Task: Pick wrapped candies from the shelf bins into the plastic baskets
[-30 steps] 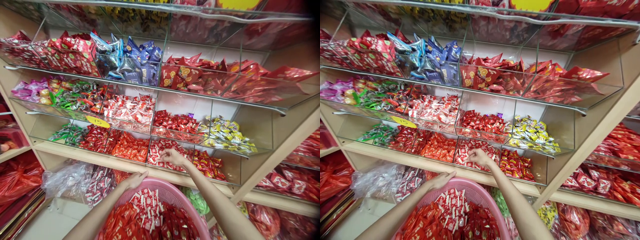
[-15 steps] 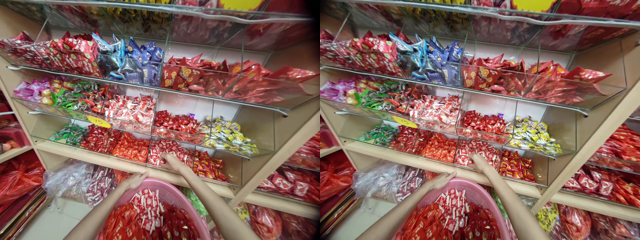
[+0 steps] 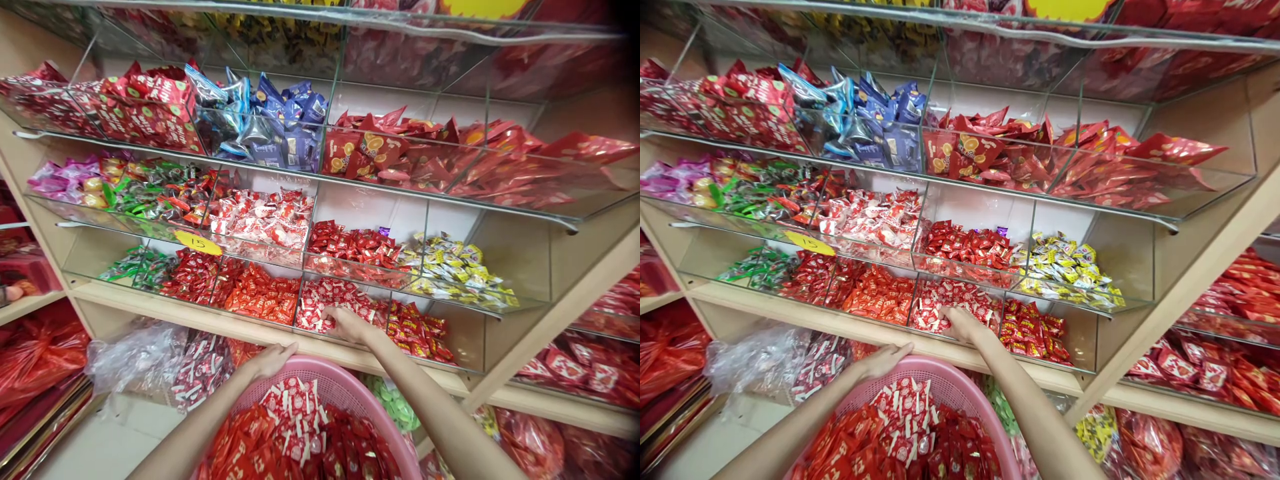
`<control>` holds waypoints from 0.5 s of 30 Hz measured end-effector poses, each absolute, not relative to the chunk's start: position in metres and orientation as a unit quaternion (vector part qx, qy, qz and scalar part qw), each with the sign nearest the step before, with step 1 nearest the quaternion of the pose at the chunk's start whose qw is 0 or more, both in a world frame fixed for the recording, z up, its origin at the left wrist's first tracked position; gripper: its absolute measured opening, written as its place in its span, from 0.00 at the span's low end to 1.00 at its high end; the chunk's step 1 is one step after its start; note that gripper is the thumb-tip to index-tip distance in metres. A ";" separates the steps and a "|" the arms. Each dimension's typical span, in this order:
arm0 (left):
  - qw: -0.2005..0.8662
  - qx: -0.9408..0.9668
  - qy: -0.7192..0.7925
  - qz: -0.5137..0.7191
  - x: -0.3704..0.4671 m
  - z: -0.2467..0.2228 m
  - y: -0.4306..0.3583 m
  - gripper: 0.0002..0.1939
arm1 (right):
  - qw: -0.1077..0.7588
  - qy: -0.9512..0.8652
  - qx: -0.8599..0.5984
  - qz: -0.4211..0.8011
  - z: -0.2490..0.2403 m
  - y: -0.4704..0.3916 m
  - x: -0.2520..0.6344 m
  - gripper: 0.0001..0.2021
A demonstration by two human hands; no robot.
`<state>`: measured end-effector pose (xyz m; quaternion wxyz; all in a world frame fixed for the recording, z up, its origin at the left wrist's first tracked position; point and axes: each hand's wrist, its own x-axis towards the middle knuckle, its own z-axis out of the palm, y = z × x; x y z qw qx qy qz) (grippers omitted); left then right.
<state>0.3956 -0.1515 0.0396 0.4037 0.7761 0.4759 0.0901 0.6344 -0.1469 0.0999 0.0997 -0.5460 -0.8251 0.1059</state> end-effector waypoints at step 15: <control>0.407 0.786 0.457 0.090 0.397 0.041 -0.152 0.38 | 0.109 -0.828 -0.544 0.082 0.104 -0.149 0.643 0.16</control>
